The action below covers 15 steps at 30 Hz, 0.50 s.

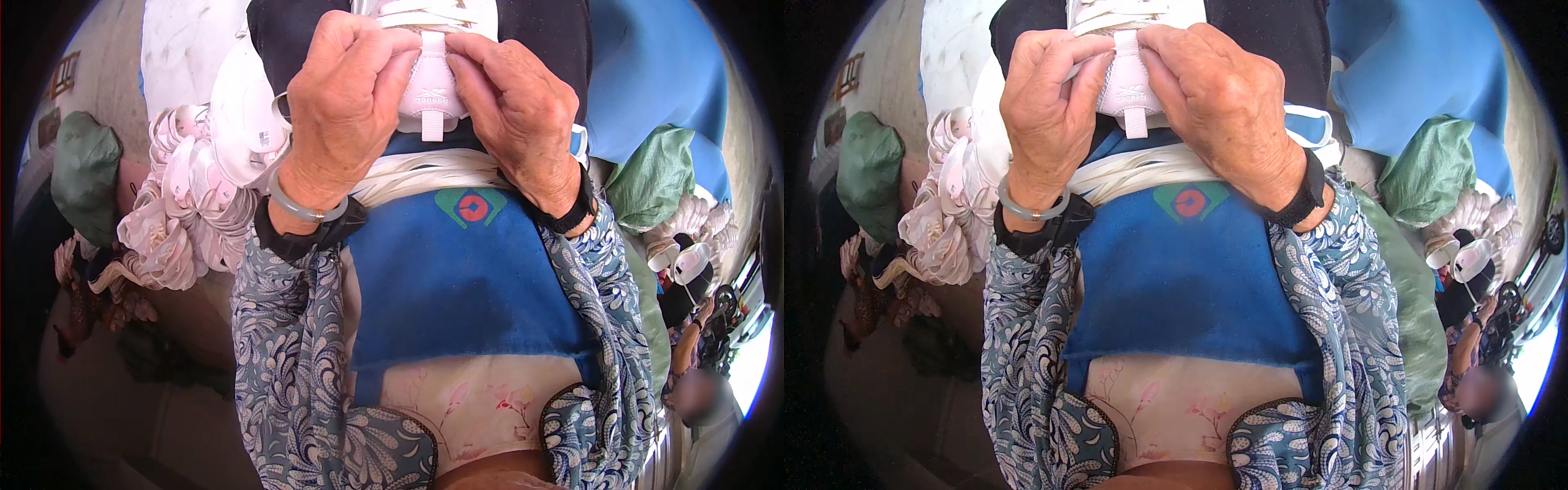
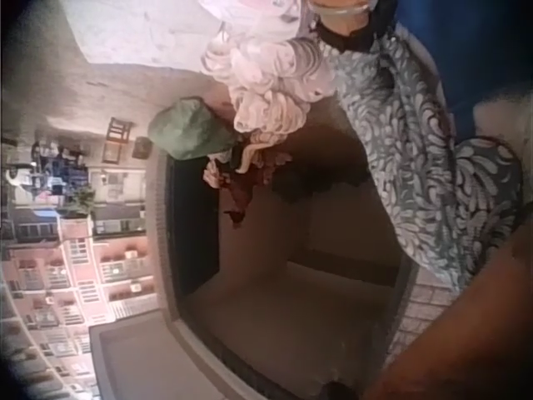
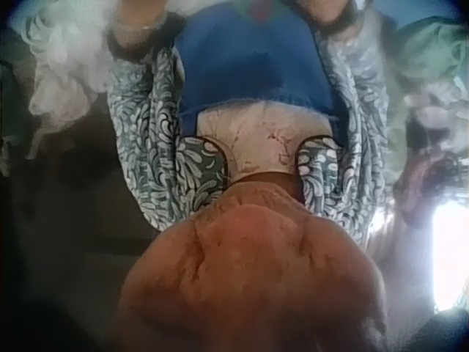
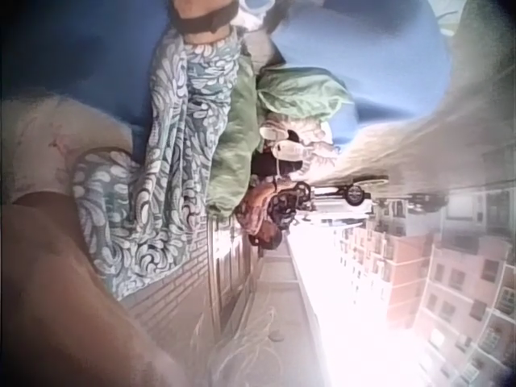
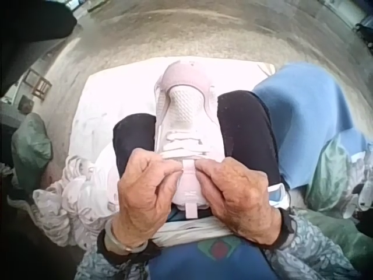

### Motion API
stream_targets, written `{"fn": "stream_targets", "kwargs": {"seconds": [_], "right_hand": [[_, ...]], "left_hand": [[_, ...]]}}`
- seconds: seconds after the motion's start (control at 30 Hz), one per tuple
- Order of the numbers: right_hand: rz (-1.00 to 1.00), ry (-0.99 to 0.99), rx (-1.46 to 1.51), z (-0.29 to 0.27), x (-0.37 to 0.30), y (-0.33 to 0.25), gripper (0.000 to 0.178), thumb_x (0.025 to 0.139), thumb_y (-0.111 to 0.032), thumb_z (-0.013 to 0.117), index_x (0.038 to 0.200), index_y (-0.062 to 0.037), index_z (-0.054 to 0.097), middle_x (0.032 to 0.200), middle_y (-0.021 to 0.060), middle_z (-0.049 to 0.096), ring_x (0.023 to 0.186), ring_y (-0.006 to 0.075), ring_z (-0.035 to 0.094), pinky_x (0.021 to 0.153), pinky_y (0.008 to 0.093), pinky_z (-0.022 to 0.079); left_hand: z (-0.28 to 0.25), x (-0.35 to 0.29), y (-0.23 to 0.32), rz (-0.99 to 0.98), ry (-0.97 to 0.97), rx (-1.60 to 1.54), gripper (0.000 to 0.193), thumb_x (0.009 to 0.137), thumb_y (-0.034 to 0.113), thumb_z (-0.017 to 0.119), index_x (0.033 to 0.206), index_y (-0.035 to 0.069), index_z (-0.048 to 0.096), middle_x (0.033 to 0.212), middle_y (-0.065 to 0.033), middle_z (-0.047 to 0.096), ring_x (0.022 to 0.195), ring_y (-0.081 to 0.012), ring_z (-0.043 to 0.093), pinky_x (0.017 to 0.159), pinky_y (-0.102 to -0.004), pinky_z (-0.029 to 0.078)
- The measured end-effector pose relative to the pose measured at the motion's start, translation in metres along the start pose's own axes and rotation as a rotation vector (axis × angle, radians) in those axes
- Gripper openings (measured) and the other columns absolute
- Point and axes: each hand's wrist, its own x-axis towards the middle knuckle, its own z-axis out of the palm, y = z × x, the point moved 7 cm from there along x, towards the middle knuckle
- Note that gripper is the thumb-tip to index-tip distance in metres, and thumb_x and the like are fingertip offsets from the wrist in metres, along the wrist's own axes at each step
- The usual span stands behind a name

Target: Lace a pair of white and pink athletic shoes.

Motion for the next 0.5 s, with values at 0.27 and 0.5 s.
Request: {"fn": "stream_targets", "kwargs": {"seconds": [0.27, 0.5], "right_hand": [[-0.101, -0.05, -0.18, 0.003, 0.004, -0.008, 0.017, 0.079, -0.01, 0.067, 0.096, -0.0079, 0.061, 0.082, 0.009, 0.064, 0.067, 0.0248, 0.066, 0.057, 0.0323, 0.053], [-0.138, -0.139, -0.282, 0.006, 0.013, -0.014, 0.013, 0.079, -0.01, 0.065, 0.087, -0.0075, 0.056, 0.078, 0.0099, 0.062, 0.067, 0.0259, 0.065, 0.055, 0.0333, 0.052]], "left_hand": [[-0.004, 0.002, -0.003, -0.031, 0.055, -0.066, 0.016, 0.079, 0.004, 0.073, 0.094, 0.005, 0.068, 0.087, -0.0062, 0.059, 0.077, -0.0182, 0.059, 0.066, -0.0278, 0.048], [-0.008, 0.005, 0.003, 0.023, 0.111, 0.052, 0.021, 0.077, 0.002, 0.074, 0.097, 0.005, 0.068, 0.089, -0.0063, 0.061, 0.078, -0.0219, 0.059, 0.069, -0.0305, 0.048]]}}
